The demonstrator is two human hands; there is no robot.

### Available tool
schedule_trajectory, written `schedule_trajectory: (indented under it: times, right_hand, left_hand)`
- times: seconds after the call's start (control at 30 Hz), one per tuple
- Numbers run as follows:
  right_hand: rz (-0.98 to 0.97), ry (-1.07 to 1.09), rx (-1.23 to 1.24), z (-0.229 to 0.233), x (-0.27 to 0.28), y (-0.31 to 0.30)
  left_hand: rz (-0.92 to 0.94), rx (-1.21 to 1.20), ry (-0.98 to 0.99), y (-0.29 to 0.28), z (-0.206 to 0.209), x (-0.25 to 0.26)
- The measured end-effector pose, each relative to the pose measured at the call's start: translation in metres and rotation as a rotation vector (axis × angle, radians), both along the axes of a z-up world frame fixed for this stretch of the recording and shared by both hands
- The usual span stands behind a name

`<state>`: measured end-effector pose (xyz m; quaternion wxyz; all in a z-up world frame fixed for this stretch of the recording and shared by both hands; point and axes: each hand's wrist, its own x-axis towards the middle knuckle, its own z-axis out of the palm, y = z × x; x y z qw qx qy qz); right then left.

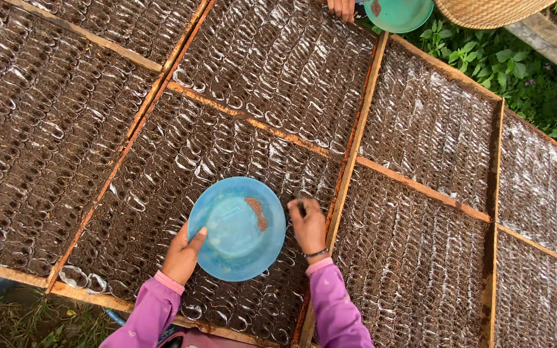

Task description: The person holds a blue bowl in the left hand and uses the right hand to pick small seeds, placing them into individual cells of a seedling tray. The action is repeated across multiple trays arranged on a wooden frame.

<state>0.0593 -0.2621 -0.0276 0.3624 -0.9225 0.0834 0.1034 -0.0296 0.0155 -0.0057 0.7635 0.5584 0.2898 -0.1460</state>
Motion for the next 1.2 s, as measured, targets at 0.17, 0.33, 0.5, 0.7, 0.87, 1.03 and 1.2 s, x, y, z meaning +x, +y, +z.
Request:
schedule_trajectory:
  times: [0.17,0.33,0.5,0.7,0.87,1.03,1.2]
  right_hand:
    - [-0.047,-0.065,-0.085,-0.005,0.007,-0.011]
    - [0.219,-0.186,-0.11,0.03,-0.035,0.024]
    - [0.498,-0.122,-0.477,0.046,-0.058,0.058]
    - [0.203,0.101,-0.016,0.039,-0.049,0.046]
    - [-0.031,-0.03,0.006,0.003,-0.012,0.001]
    - [0.013,-0.191,-0.099,-0.002,-0.023,-0.008]
    - [0.263,-0.166,-0.032,0.058,-0.061,0.048]
  left_hand:
    - [0.005,-0.005,0.038,0.004,-0.004,-0.004]
    - [-0.02,0.02,0.039,0.002,-0.004,-0.004]
    - [-0.023,0.042,-0.003,0.002,0.007,-0.002]
    - [-0.014,0.055,0.014,0.003,0.003,-0.008]
    - [0.005,0.067,0.062,0.014,0.016,-0.008]
    - [0.061,0.121,0.026,0.032,0.005,-0.024]
    - [0.025,0.188,0.063,0.046,0.021,-0.029]
